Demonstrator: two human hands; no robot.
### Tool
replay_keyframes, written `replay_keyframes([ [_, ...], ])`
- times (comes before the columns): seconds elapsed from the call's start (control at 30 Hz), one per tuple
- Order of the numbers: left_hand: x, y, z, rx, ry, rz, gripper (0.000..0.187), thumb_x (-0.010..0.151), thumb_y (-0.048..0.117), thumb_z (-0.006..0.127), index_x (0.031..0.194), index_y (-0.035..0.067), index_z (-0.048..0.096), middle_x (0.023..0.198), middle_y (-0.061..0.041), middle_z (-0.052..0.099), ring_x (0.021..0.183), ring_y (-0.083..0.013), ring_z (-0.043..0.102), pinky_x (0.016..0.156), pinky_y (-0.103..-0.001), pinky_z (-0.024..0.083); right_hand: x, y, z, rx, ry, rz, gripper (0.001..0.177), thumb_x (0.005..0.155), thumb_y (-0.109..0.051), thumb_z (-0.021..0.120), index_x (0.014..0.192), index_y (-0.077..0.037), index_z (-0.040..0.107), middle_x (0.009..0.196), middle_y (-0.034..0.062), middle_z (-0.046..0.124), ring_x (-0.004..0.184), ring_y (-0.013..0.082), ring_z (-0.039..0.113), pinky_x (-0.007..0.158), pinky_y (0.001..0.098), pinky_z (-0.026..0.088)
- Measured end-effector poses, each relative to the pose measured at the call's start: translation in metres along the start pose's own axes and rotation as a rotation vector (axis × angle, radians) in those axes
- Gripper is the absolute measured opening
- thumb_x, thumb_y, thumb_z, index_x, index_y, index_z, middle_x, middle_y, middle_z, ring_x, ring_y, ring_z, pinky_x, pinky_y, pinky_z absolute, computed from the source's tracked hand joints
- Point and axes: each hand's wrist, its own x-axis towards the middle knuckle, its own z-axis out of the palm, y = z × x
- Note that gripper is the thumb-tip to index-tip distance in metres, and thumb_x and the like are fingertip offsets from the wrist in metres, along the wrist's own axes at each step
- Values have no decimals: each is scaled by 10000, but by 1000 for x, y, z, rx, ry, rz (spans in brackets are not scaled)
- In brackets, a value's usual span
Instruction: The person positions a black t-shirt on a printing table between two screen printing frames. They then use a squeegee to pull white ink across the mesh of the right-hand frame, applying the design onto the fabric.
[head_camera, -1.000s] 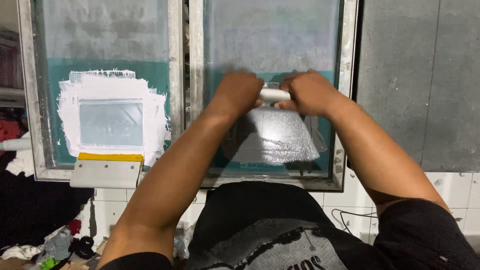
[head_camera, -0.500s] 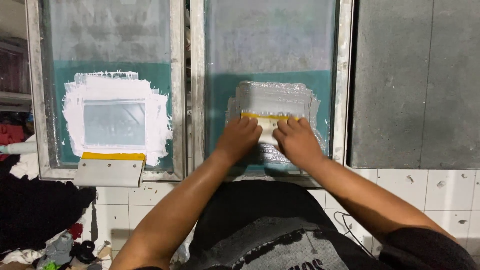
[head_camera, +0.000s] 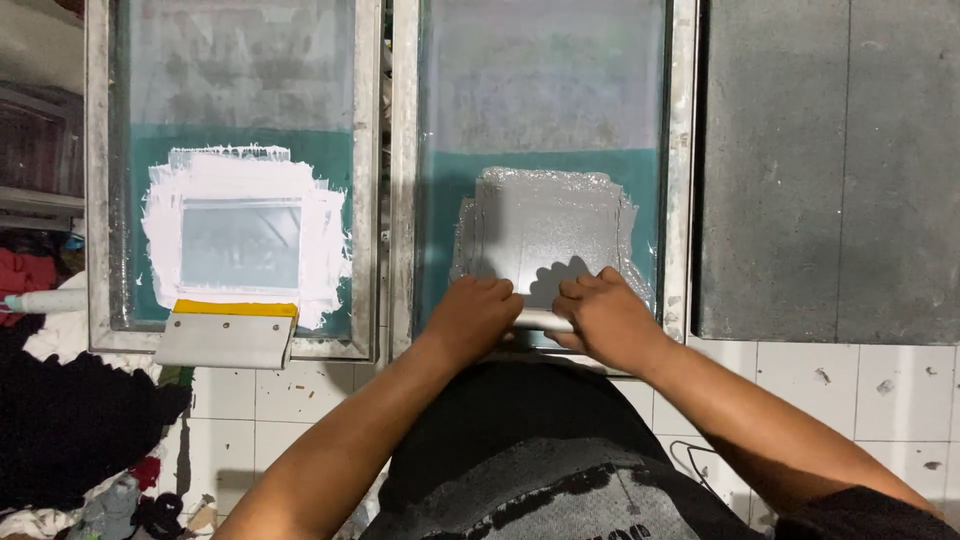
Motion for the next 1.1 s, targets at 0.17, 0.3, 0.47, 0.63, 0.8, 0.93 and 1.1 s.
replay_keyframes([
  [0.17, 30, -19, -19, -87, -150, -62, 309, 841, 281, 809, 1064, 99, 697, 1010, -116, 711, 970, -330, 696, 793, -452, 525, 27, 22, -17, 43, -181, 79, 294, 895, -474, 659, 883, -183, 700, 865, 13, 680, 874, 272, 650, 796, 405, 417],
  [0.3, 58, -50, 0, 1, -72, -126, 373, 820, 439, 797, 1069, 175, 708, 941, -72, 735, 902, -295, 725, 748, -456, 564, 54, 45, -30, -8, -276, 121, 368, 926, -512, 628, 901, -151, 696, 898, 48, 721, 924, 299, 704, 848, 435, 453],
  [0.47, 98, -92, -6, 41, -116, -165, 456, 863, 534, 739, 1127, 165, 697, 1013, -65, 737, 976, -290, 726, 786, -484, 558, 90, 69, -49, -36, -258, 170, 449, 961, -568, 582, 901, -136, 691, 900, 64, 718, 938, 326, 703, 875, 454, 443],
  [0.63, 126, -112, -24, 87, -60, -213, 442, 829, 511, 783, 1139, 207, 699, 990, -33, 715, 973, -285, 715, 803, -487, 536, 106, 100, -49, -108, -154, 190, 413, 965, -571, 605, 951, -166, 683, 904, 48, 684, 937, 300, 690, 833, 437, 431],
  [0.8, 126, -108, -47, 87, 147, -137, 387, 815, 394, 839, 1065, 132, 702, 919, -63, 685, 894, -303, 702, 752, -477, 508, 102, 105, -54, -225, 18, 193, 385, 882, -544, 721, 972, -171, 683, 919, 22, 659, 939, 274, 672, 837, 420, 412],
  [0.93, 117, -103, -48, 125, 296, -67, 378, 797, 370, 871, 1018, 118, 696, 873, -62, 641, 844, -292, 681, 716, -453, 503, 86, 96, -58, -263, 149, 198, 352, 856, -511, 772, 954, -185, 681, 906, -2, 617, 921, 247, 631, 847, 407, 393],
  [1.1, 110, -104, -31, 254, 508, 68, 401, 666, 337, 908, 897, 149, 640, 833, -20, 549, 769, -253, 583, 676, -396, 417, 76, 91, -36, -271, 325, 129, 352, 839, -491, 779, 957, -187, 646, 901, -4, 580, 897, 229, 575, 854, 405, 369],
])
